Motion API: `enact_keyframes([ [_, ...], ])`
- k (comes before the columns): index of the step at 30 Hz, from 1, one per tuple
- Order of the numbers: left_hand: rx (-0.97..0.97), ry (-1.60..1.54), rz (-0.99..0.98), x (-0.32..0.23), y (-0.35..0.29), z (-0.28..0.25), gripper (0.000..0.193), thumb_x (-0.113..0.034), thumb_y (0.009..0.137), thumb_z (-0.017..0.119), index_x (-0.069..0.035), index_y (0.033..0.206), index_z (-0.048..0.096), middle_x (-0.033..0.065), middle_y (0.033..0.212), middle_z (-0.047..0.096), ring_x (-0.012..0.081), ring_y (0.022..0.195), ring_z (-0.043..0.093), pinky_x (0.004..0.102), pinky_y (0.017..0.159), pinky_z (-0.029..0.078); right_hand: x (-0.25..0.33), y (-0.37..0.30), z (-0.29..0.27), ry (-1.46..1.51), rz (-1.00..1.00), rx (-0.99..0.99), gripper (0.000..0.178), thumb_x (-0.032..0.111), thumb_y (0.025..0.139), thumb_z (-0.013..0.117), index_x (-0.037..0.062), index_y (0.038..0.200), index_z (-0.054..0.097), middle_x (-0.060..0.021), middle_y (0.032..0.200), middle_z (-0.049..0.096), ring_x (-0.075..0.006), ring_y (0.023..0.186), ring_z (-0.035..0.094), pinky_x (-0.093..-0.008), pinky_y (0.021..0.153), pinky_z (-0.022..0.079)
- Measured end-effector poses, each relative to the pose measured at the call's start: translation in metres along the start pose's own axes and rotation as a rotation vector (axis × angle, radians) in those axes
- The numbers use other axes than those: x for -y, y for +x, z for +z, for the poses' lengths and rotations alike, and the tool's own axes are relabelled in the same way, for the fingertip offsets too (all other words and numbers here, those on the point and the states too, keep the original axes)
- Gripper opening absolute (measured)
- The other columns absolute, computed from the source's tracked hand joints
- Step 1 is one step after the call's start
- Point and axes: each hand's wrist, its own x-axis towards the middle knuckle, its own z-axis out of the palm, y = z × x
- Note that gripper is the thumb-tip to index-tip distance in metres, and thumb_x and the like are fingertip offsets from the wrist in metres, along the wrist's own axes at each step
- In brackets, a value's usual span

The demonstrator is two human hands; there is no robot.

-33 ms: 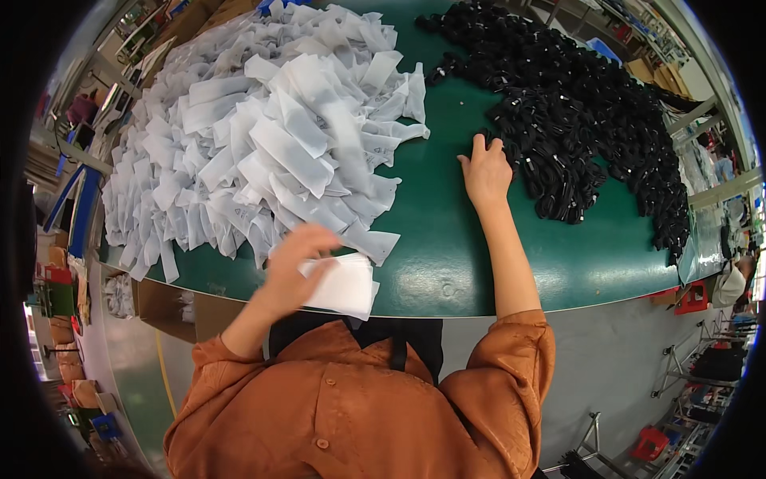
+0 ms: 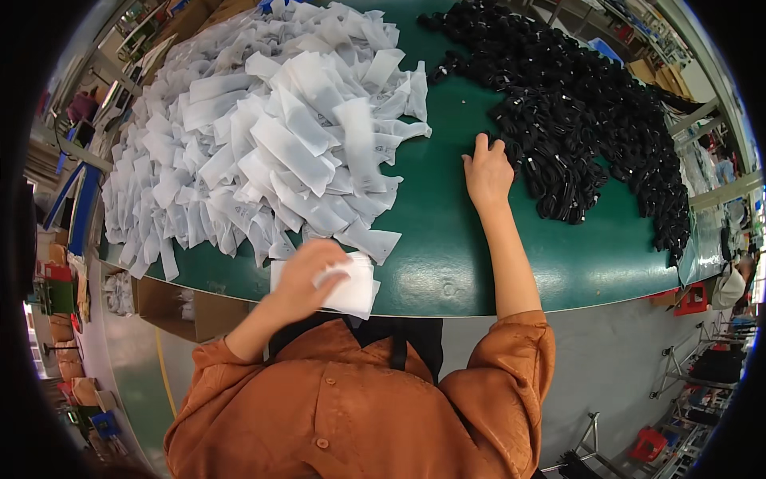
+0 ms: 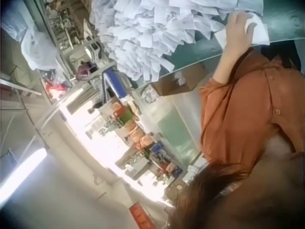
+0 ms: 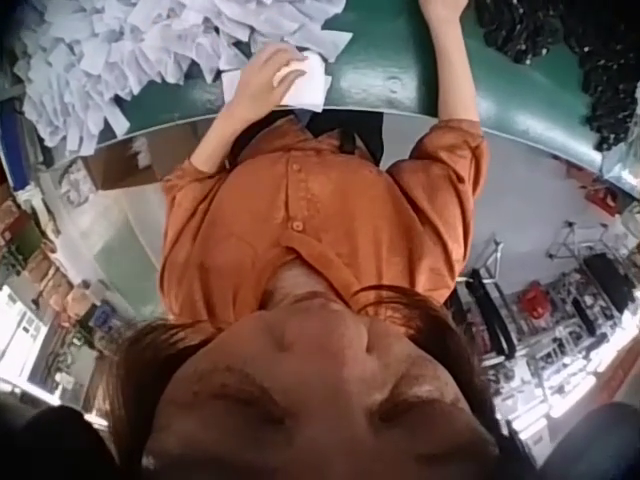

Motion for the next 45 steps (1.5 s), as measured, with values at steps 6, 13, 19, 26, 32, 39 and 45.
enact_keyframes([
  [6,0.129,0.175,0.072,0.004,-0.03,0.032,0.022,-0.008,0.079,0.075,-0.006,0.097,0.063,0.0096,0.096,0.056,0.0316,0.088,0.056,0.0407,0.078,0.047,0.004,-0.043,-0.014,0.532,0.176,-0.021,0.027,0.011,0.084,0.071,0.0073,0.107,0.058,-0.0122,0.092,0.063,-0.0217,0.068,0.063,-0.0343,0.063,0.052],
  [13,0.079,0.222,0.086,-0.001,-0.03,0.037,0.016,-0.006,0.082,0.071,-0.006,0.095,0.062,0.0084,0.095,0.057,0.0307,0.087,0.056,0.0408,0.075,0.044,0.071,-0.146,-0.106,1.056,0.194,0.099,0.031,-0.005,0.08,0.072,0.0006,0.107,0.058,-0.0052,0.092,0.061,-0.0091,0.068,0.054,-0.0233,0.06,0.047],
  [19,0.051,0.134,0.008,0.005,-0.029,0.041,0.012,-0.005,0.083,0.07,-0.006,0.092,0.061,0.0084,0.091,0.058,0.0285,0.082,0.056,0.0396,0.075,0.042,0.086,-0.184,-0.128,0.983,-0.037,0.195,0.034,-0.007,0.075,0.071,0.0015,0.105,0.058,-0.0121,0.101,0.065,-0.0142,0.07,0.057,-0.0256,0.061,0.049],
  [26,0.03,-0.265,-0.252,0.004,-0.029,0.033,0.01,0.0,0.086,0.067,-0.003,0.091,0.06,0.0089,0.091,0.06,0.0248,0.08,0.059,0.0343,0.07,0.048,0.091,-0.192,-0.127,1.086,0.025,0.482,0.032,-0.005,0.077,0.072,0.001,0.106,0.059,-0.0079,0.096,0.065,-0.0103,0.064,0.057,-0.0238,0.058,0.047],
  [32,0.055,-0.289,-0.102,-0.004,-0.025,0.027,0.013,0.004,0.083,0.069,-0.002,0.091,0.062,0.0092,0.093,0.063,0.026,0.086,0.06,0.0342,0.079,0.05,0.093,-0.175,-0.134,1.42,0.569,1.021,0.017,0.008,0.094,0.061,0.0003,0.109,0.06,-0.0065,0.09,0.067,-0.0105,0.059,0.056,-0.0222,0.051,0.043],
  [39,0.106,-0.194,0.142,-0.007,-0.013,0.018,0.018,0.001,0.079,0.072,-0.006,0.09,0.059,0.0069,0.094,0.061,0.0292,0.09,0.055,0.0372,0.08,0.046,0.096,-0.18,-0.132,1.776,0.988,1.246,0.029,0.027,0.103,0.052,-0.0007,0.11,0.059,-0.0115,0.088,0.069,-0.0095,0.054,0.054,-0.0229,0.047,0.041],
  [45,0.078,-0.143,0.103,-0.007,-0.006,0.017,0.021,0.001,0.076,0.072,-0.007,0.089,0.059,0.0057,0.099,0.062,0.0305,0.094,0.054,0.0382,0.083,0.045,0.11,-0.185,-0.144,1.156,0.151,0.805,0.025,0.001,0.088,0.069,-0.0005,0.112,0.064,-0.0093,0.103,0.066,-0.0127,0.075,0.06,-0.0264,0.063,0.051],
])
